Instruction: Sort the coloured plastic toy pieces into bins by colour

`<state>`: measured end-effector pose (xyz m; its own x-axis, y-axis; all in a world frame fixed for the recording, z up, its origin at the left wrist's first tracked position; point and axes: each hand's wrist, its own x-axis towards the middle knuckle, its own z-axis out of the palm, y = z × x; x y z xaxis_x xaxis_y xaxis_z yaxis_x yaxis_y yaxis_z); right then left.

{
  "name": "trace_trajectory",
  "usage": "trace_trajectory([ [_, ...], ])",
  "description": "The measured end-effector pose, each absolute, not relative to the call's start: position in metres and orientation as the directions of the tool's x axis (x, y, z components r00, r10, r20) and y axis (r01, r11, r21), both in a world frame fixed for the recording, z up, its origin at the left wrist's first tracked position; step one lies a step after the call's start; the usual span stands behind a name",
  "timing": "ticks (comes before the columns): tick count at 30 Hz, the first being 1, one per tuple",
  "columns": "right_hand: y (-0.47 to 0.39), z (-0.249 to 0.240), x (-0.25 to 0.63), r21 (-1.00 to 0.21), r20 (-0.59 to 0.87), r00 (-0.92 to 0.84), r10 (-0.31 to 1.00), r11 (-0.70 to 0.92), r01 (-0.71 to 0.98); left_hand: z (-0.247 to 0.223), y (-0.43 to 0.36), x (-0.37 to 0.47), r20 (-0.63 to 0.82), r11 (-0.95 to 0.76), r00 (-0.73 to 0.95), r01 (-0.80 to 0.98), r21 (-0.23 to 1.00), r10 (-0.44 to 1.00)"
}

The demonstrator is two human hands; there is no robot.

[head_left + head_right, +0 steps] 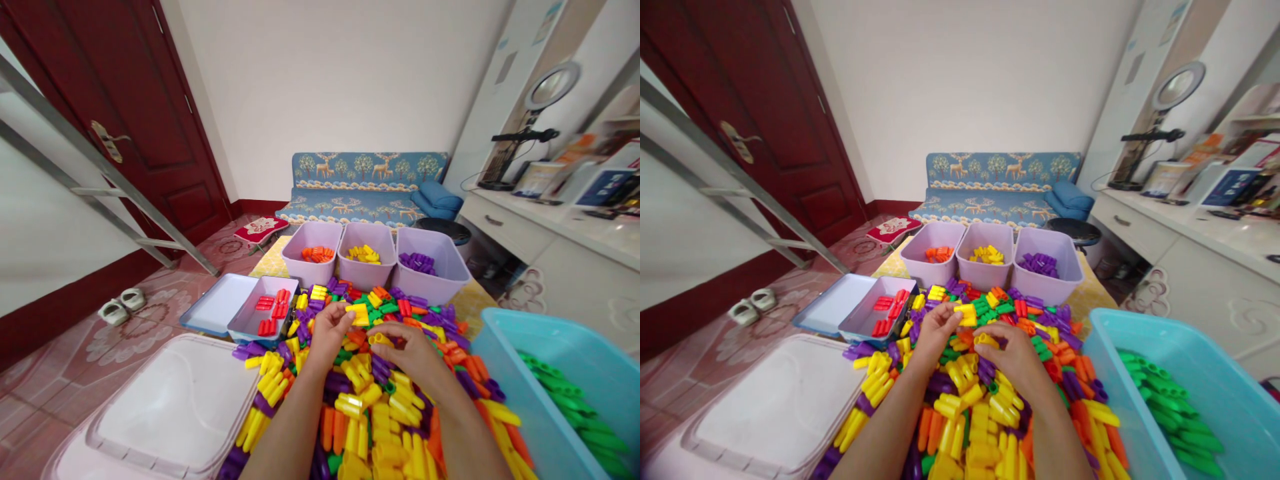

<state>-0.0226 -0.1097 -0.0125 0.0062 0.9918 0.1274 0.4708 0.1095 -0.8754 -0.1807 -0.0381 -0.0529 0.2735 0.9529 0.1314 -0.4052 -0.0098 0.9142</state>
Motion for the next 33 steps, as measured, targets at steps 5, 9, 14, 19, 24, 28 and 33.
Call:
trace_trajectory([
  [5, -0.110, -0.011, -0.025, -0.873, 0.153, 0.084, 0.985, 0.095, 0.478, -0.056, -0.037, -0.180, 0.152, -0.012, 0.293, -0.430, 0.903, 0.944],
  [9, -0.109, -0.013, -0.023, -0.840, 0.305, 0.134, 0.943, 0.200, 0.505, -0.055, -0.037, -0.180, 0.142, -0.004, 0.298, -0.420, 0.908, 0.944],
  [14, -0.109, -0.014, -0.023, -0.870, 0.276, 0.218, 0.936, 0.147, 0.471, -0.053, -0.038, -0.180, 0.119, 0.009, 0.286, -0.408, 0.913, 0.951],
  [19, -0.111, -0.010, -0.030, -0.951, 0.259, 0.193, 0.946, 0.215, 0.223, -0.053, -0.038, -0.180, 0.120, 0.002, 0.288, -0.391, 0.920, 0.950],
  [24, -0.113, -0.008, -0.037, -0.942, 0.307, 0.132, 0.943, 0.281, 0.185, -0.054, -0.039, -0.179, 0.118, 0.001, 0.320, -0.350, 0.937, 0.940],
  [28, -0.112, -0.013, -0.030, -0.849, 0.312, 0.264, 0.913, 0.144, 0.508, -0.050, -0.042, -0.182, 0.144, -0.021, 0.297, -0.382, 0.924, 0.944],
  [33, -0.108, -0.022, -0.016, -0.699, 0.281, 0.378, 0.882, -0.082, 0.710, -0.044, -0.044, -0.186, 0.192, -0.084, 0.222, -0.420, 0.904, 0.956],
])
